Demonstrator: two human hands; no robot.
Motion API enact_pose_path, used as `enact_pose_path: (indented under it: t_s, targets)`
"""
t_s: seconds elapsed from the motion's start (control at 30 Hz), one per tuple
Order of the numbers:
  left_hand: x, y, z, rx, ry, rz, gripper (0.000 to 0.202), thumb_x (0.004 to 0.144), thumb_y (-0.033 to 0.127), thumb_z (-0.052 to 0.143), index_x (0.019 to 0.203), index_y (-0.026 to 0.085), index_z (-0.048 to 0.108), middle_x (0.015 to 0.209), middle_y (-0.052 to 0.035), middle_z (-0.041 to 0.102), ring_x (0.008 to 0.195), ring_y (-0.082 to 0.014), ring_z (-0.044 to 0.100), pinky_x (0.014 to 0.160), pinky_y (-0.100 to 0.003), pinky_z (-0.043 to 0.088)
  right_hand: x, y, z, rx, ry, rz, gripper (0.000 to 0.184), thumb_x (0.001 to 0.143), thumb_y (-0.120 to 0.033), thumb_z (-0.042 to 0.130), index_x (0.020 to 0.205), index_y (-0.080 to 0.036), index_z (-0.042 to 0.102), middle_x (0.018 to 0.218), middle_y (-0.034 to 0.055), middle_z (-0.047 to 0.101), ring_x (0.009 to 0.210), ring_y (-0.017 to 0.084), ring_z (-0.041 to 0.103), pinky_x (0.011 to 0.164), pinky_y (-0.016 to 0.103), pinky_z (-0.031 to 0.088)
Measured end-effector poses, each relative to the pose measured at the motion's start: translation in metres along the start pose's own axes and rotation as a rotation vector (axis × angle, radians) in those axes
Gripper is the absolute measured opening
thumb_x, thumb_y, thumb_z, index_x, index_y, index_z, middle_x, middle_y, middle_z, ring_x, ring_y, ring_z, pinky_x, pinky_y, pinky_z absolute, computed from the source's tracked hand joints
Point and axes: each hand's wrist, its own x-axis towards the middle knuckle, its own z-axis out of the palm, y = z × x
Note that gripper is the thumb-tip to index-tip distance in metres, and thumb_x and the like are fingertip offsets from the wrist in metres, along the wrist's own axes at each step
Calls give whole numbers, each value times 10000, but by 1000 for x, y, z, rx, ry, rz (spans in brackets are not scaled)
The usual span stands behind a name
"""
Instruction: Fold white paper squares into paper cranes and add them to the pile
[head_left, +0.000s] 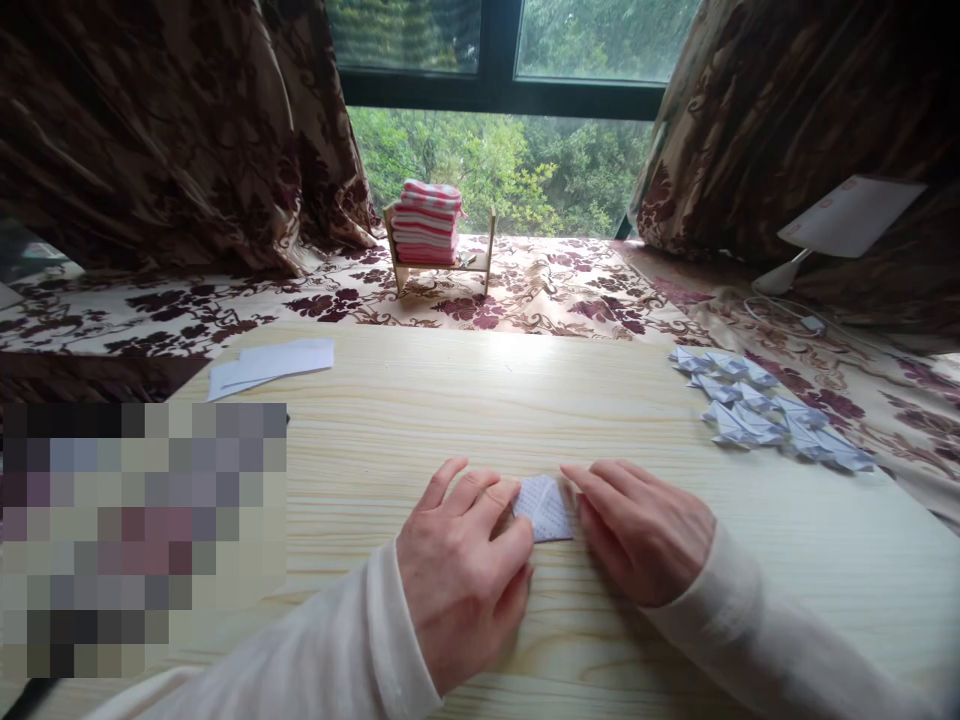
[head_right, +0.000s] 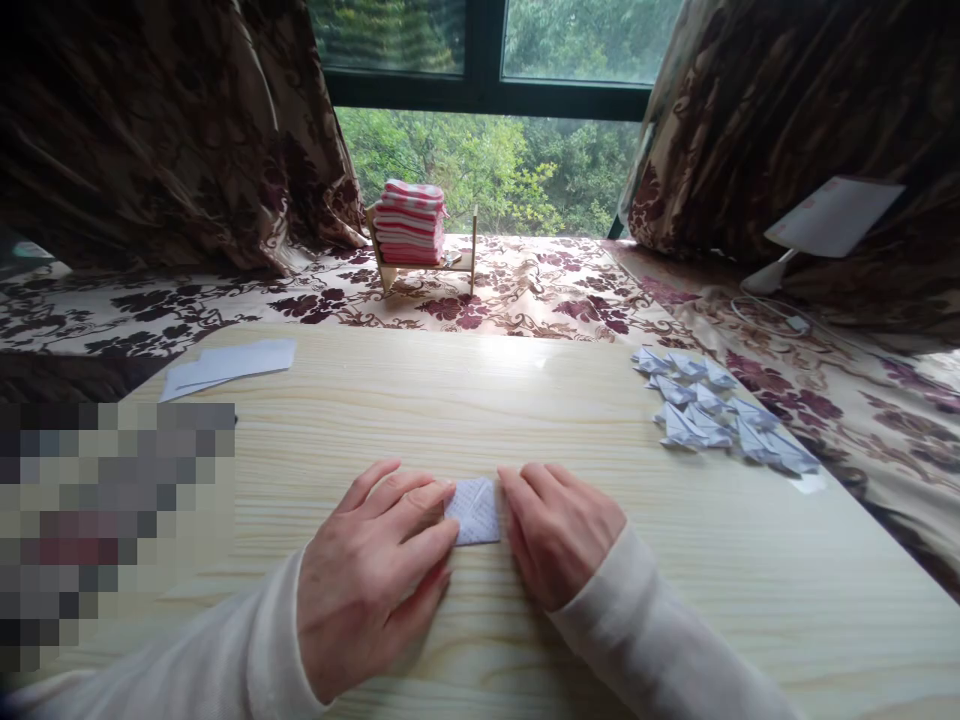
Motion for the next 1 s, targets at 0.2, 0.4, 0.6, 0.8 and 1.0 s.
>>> enact_pose_path:
  t_s: [0.2, 0.4, 0.6, 0.8, 1.0]
  targets:
    - [-2, 3, 3, 63, -11, 45, 318, 822, 202, 454, 1112, 211, 583, 1114, -89, 607, 1067, -236, 502, 1011, -478, 279, -21, -4, -7, 67, -27, -39, 336, 869, -132, 351, 1097, -133, 597, 740, 61, 567, 670, 176, 477, 586, 278, 389]
    - [-2, 2, 6, 46, -39, 29, 295, 825, 224, 470, 1079, 253, 617, 1155, -88, 571, 1066, -248, 490, 974, -500, 306, -15, -13, -9, -82, -47, -118, 263, 832, -131, 464, 1017, -76, 642, 684, 61, 567, 630, 171, 464, 546, 284, 361]
    - [-1, 2, 5, -3, -21, 2, 286, 825, 239, 454, 1049, 249, 631, 1123, -86, 573, 1040, -247, 486, 942, -488, 333, 1, -18, -3, -144, -34, -90, 213, 780, -104, 488, 890, -63, 666, 673, 65, 572, 651, 181, 463, 542, 303, 334]
    - [-3, 2, 6, -26, -15, -22, 295, 810, 230, 462, 1051, 246, 632, 1125, -93, 569, 1040, -253, 485, 935, -495, 333, -2, -27, -3, -200, 19, -119, 283, 847, -65, 398, 918, -8, 666, 626, 69, 555, 634, 184, 448, 560, 315, 324]
    - [-3, 2, 5, -6, -50, -22, 298, 793, 262, 488, 1053, 255, 632, 1131, -102, 568, 1041, -259, 485, 935, -499, 330, -9, -22, -7, -170, -48, -126, 270, 842, -101, 423, 965, -26, 652, 665, 71, 568, 652, 180, 454, 570, 304, 345]
